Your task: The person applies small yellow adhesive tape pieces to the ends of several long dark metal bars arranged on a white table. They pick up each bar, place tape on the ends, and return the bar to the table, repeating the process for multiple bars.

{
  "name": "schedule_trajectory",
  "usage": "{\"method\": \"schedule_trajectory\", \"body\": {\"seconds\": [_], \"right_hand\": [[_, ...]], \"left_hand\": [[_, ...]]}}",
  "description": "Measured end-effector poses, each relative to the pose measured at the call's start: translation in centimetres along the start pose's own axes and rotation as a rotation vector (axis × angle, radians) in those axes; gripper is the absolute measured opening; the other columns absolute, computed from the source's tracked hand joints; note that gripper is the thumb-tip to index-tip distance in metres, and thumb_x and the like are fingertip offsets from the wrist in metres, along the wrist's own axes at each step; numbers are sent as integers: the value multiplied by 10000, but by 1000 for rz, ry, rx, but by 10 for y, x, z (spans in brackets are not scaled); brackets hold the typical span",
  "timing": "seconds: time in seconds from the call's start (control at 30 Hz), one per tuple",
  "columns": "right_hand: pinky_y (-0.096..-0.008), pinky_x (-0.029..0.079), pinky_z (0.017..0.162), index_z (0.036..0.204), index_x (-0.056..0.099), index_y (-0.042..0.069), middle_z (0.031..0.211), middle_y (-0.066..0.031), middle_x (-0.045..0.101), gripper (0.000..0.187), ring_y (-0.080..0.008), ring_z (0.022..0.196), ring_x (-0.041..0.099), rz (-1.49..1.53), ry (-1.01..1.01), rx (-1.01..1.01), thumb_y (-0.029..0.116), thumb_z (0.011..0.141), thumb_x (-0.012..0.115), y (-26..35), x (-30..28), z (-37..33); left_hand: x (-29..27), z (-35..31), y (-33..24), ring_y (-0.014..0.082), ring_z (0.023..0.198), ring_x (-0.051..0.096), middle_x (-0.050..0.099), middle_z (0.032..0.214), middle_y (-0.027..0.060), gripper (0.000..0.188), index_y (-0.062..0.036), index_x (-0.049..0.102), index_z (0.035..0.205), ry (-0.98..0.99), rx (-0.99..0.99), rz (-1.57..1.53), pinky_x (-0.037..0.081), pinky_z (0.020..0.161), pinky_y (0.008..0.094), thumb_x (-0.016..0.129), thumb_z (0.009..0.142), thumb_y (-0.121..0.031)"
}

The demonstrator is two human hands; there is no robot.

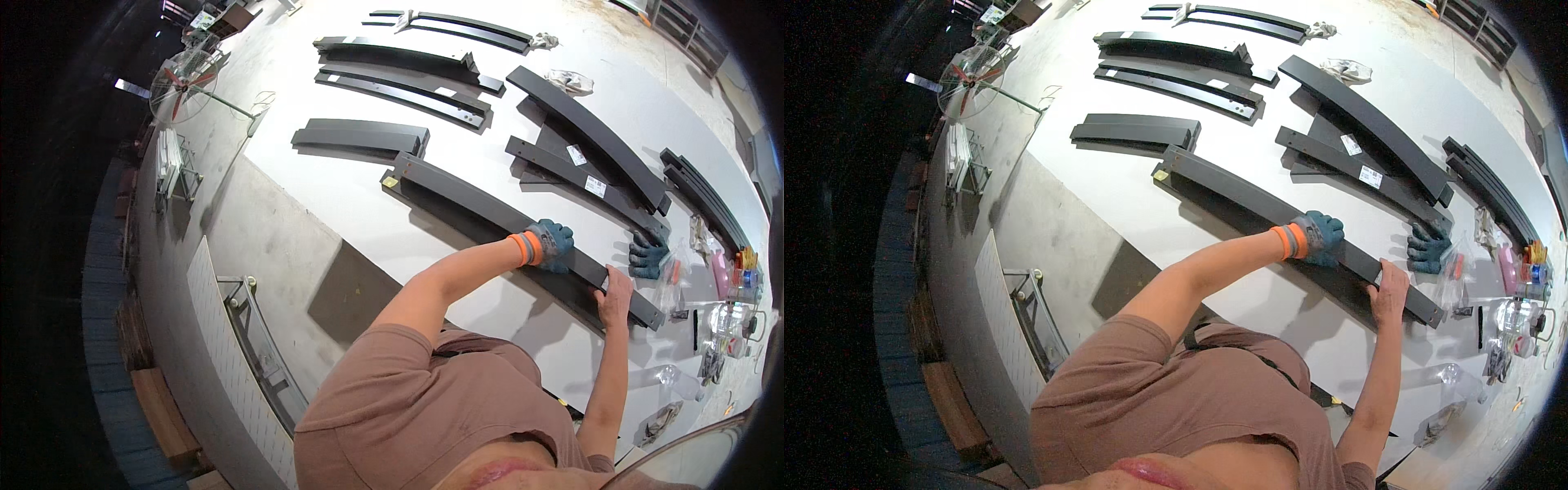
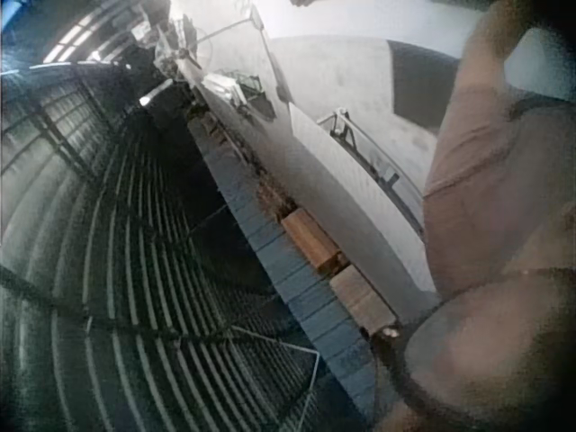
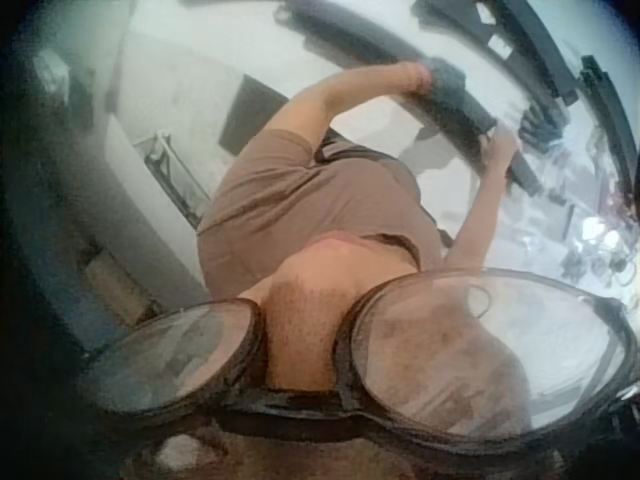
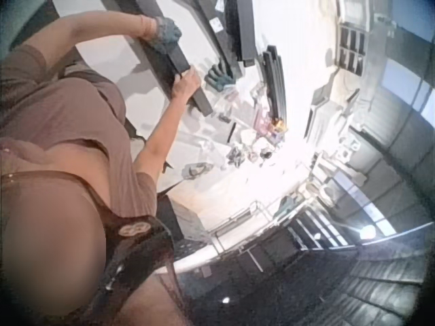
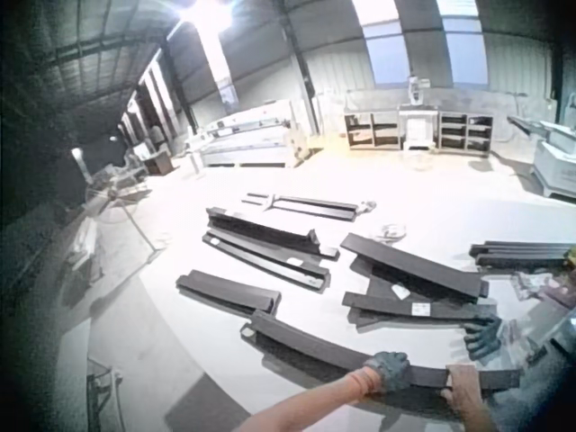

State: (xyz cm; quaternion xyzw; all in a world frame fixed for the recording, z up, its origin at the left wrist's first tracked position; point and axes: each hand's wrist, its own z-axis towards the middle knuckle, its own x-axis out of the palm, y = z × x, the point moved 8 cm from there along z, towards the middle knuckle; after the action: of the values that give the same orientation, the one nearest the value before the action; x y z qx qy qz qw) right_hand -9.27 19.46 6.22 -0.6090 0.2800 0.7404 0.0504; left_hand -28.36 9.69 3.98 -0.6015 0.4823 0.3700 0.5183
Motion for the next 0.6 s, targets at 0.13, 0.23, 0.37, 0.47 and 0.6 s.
{"method": "schedule_trajectory", "body": {"seconds": [0.13, 0.23, 0.37, 0.47, 0.6], "right_hand": [[-486, 400, 1081, 1386, 531, 80, 1309, -163, 602, 788, -376, 1244, 539, 12, 66, 26, 3, 655, 816, -14, 5, 0], [-472, 386, 1102, 1364, 516, 93, 1317, -134, 599, 812, -343, 1266, 540, -37, 37, 4, -32, 625, 828, -13, 2, -3], [-476, 387, 1088, 1392, 488, 95, 1293, -160, 588, 864, -360, 1241, 540, -59, 40, -11, -61, 600, 798, -3, 8, -3], [-493, 369, 1098, 1391, 500, 90, 1285, -176, 587, 803, -377, 1239, 529, -47, 52, -11, -17, 645, 777, -5, 6, -4], [-495, 269, 1207, 1431, 501, 52, 1434, -201, 540, 772, -386, 1397, 442, -116, -12, 27, 245, 778, 865, 7, -26, 5]], "left_hand": [[-2, 2, 2, 310, 1206, 632, 617, 1315, 104, 680, -109, 611, 1291, 37, -30, -32, 515, 991, 446, 743, 834, -595], [-11, -8, 12, 312, 1184, 651, 634, 1310, 94, 637, -134, 612, 1304, 11, -69, 46, 520, 989, 445, 778, 827, -523], [9, -12, 26, 317, 1147, 669, 676, 1242, 112, 451, -142, 632, 1275, 98, -96, 37, 516, 984, 440, 718, 846, -250], [5, -12, 20, 292, 1167, 646, 662, 1256, 100, 483, -140, 599, 1301, 84, -75, 86, 492, 1005, 437, 686, 836, -235], [-40, -24, -5, 350, 1333, 513, 571, 1395, 128, 652, -127, 554, 1366, -282, 7, 191, 385, 1129, 507, 729, 770, -326]]}}
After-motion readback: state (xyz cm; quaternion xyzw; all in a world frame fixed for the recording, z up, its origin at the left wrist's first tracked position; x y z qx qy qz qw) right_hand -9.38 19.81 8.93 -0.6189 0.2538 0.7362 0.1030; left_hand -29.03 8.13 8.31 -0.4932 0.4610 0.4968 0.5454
